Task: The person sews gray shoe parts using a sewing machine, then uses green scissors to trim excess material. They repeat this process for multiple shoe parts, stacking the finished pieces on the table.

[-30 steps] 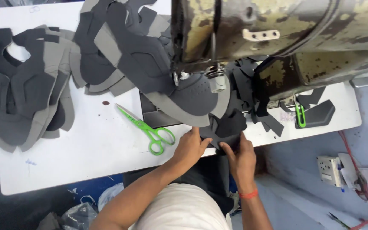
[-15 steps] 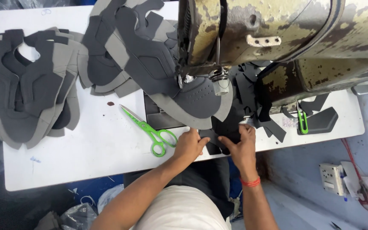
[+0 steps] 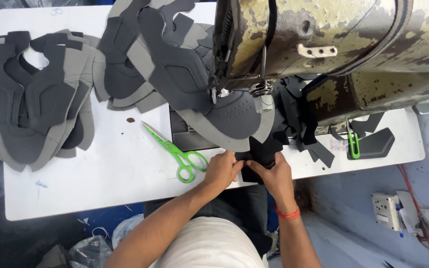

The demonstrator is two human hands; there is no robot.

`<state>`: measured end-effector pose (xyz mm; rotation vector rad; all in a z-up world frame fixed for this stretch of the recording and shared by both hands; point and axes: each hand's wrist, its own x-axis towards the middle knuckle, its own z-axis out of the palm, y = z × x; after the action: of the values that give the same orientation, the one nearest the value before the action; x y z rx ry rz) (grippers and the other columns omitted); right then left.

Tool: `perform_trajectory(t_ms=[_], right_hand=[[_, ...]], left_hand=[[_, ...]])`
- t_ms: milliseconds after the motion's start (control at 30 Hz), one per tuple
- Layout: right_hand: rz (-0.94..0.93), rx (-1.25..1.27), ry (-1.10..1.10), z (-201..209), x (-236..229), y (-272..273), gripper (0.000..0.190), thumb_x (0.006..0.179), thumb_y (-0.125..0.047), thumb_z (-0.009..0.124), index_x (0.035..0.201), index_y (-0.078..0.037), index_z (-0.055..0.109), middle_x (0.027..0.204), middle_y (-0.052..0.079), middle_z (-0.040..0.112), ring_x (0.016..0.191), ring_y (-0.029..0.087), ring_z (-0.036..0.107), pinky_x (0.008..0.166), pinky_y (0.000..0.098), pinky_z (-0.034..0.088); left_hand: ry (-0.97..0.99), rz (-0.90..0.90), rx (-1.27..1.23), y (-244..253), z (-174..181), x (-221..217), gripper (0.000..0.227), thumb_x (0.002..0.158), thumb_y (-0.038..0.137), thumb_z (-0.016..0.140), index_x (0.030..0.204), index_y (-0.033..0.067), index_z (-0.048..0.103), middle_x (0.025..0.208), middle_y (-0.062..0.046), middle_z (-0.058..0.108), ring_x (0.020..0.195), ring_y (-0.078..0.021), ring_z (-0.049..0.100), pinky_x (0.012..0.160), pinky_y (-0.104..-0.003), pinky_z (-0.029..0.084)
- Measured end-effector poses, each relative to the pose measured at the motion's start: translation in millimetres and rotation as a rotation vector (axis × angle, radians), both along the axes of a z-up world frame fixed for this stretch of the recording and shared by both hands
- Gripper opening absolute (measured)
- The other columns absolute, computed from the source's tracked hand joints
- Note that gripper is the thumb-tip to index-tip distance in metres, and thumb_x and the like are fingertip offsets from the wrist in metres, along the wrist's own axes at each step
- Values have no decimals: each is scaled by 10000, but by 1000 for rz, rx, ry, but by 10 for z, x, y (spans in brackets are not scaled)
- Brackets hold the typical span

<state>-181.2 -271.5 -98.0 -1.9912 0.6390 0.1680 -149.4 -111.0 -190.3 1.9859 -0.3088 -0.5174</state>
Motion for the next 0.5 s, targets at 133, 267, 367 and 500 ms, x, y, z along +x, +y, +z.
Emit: perform_trajectory(t_ms=[133, 267, 367, 500], right_hand=[[22, -82, -26, -188, -52, -173, 286, 796, -149, 868, 963, 41, 734, 807, 64, 752, 699, 135, 672, 648, 291, 532], [-11, 204, -134, 91, 9, -424, 241, 789, -84, 831, 989, 20, 744, 894, 35, 766, 765, 103, 670, 689, 260, 540], [-25, 206, -155, 509, 110, -622, 263, 787, -66, 826, 1010, 31, 726, 915, 38, 760, 779, 108, 673, 700, 256, 540], [28, 129, -170, 638, 497, -905, 407, 812, -84, 843, 1152, 46, 662, 953, 62, 758, 804, 133, 675, 727, 270, 539]], left_hand=[[-40, -1, -46, 13, 157, -11, 331, 930, 236, 701, 1049, -10, 514, 583, -60, 662, 473, -241, 689, 496, -373, 545], [-257, 45, -55, 46, 200, -56, 443, 953, 261, 715, 1153, -39, 459, 604, -116, 635, 523, -337, 650, 487, -439, 503], [-244, 36, -76, 56, 290, -78, 431, 962, 240, 689, 1203, -34, 459, 613, -114, 634, 528, -342, 650, 487, -443, 502], [-356, 59, -44, 21, 128, -111, 337, 982, 232, 697, 1112, -3, 494, 640, -112, 638, 566, -336, 656, 505, -439, 496]])
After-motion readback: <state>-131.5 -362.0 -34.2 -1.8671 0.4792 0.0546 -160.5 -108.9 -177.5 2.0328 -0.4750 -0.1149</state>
